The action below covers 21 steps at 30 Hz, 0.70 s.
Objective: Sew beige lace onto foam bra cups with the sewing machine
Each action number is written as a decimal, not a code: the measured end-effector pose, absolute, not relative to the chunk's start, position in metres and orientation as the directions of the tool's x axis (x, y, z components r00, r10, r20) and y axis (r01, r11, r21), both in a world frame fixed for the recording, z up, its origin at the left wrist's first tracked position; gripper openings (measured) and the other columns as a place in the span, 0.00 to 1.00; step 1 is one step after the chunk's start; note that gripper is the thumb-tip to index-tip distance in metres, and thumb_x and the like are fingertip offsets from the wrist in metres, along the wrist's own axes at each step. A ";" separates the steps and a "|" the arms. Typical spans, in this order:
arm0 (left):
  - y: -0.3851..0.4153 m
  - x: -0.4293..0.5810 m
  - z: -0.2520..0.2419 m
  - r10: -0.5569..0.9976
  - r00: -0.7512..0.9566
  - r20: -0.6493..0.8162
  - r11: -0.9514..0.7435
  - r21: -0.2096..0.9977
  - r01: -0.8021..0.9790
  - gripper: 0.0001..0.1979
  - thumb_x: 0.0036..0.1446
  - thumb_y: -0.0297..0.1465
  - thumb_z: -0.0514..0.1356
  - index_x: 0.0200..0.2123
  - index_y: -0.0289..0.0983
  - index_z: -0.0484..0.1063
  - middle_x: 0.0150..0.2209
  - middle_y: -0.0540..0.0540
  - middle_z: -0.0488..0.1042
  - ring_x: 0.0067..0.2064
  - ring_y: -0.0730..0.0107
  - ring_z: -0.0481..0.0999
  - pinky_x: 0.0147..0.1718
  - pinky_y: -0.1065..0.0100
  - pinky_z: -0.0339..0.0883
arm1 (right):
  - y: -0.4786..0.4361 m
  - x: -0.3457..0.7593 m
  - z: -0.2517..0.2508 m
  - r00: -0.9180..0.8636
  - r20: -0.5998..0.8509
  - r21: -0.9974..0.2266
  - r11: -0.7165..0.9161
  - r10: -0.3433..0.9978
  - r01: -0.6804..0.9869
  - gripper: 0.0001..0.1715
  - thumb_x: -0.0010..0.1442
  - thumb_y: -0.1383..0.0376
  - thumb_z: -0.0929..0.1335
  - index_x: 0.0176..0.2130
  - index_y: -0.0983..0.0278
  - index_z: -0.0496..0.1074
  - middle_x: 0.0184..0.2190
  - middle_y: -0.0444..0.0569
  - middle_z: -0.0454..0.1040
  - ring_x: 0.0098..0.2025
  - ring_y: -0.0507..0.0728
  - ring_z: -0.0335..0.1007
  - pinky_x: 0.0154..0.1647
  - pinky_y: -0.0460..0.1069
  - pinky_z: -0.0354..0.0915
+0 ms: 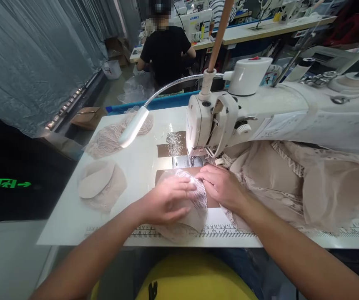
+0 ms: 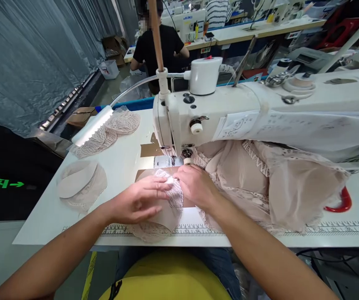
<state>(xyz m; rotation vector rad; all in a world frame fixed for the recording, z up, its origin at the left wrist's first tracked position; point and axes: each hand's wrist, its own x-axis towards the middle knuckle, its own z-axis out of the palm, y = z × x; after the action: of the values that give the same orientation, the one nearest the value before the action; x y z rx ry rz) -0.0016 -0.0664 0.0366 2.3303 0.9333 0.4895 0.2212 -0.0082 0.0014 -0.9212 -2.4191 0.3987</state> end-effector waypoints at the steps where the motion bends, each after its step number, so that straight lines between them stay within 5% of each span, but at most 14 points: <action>1: -0.069 -0.001 0.036 0.781 0.606 0.150 -0.547 0.632 0.549 0.16 0.61 0.32 0.55 0.52 0.39 0.71 0.56 0.44 0.70 0.60 0.62 0.65 0.61 0.57 0.58 | -0.008 0.221 0.002 -0.640 0.365 -0.447 0.730 0.676 0.517 0.16 0.57 0.76 0.59 0.34 0.66 0.75 0.31 0.50 0.74 0.36 0.55 0.68 0.41 0.50 0.64; 4: -0.065 0.002 0.028 0.885 0.443 0.141 -0.440 0.561 0.701 0.17 0.64 0.33 0.51 0.51 0.35 0.71 0.54 0.40 0.71 0.56 0.61 0.69 0.56 0.58 0.65 | -0.009 0.221 0.002 -0.634 0.358 -0.463 0.720 0.686 0.517 0.16 0.56 0.77 0.59 0.32 0.66 0.73 0.31 0.49 0.74 0.35 0.55 0.67 0.40 0.50 0.63; 10: -0.042 0.018 0.015 0.777 0.623 0.091 -0.613 0.340 0.714 0.17 0.61 0.33 0.53 0.51 0.32 0.69 0.54 0.36 0.70 0.57 0.55 0.67 0.55 0.51 0.63 | -0.010 0.220 0.001 -0.691 0.241 -0.297 0.730 0.681 0.616 0.20 0.56 0.77 0.60 0.45 0.67 0.72 0.37 0.51 0.73 0.39 0.56 0.64 0.40 0.50 0.60; 14: -0.036 0.022 0.018 0.809 0.586 0.053 -0.576 0.273 0.770 0.23 0.60 0.36 0.55 0.55 0.30 0.65 0.57 0.32 0.66 0.58 0.52 0.66 0.54 0.50 0.64 | -0.012 0.218 0.001 -0.695 0.148 -0.138 0.711 0.703 0.690 0.17 0.58 0.75 0.60 0.43 0.65 0.73 0.34 0.50 0.70 0.37 0.56 0.61 0.38 0.50 0.57; 21: -0.026 0.019 0.019 0.817 0.576 0.004 -0.565 0.205 0.800 0.25 0.59 0.36 0.54 0.58 0.31 0.63 0.60 0.33 0.64 0.60 0.51 0.64 0.54 0.51 0.62 | -0.011 0.214 0.002 -0.643 0.123 -0.131 0.655 0.756 0.745 0.17 0.57 0.76 0.61 0.42 0.65 0.73 0.33 0.48 0.70 0.34 0.55 0.60 0.35 0.49 0.54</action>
<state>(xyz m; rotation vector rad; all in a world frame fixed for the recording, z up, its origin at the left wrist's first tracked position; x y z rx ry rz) 0.0190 -0.0263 0.0194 2.6253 1.3607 0.1455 0.2136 -0.0111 0.0020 -1.2363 -2.7032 0.1011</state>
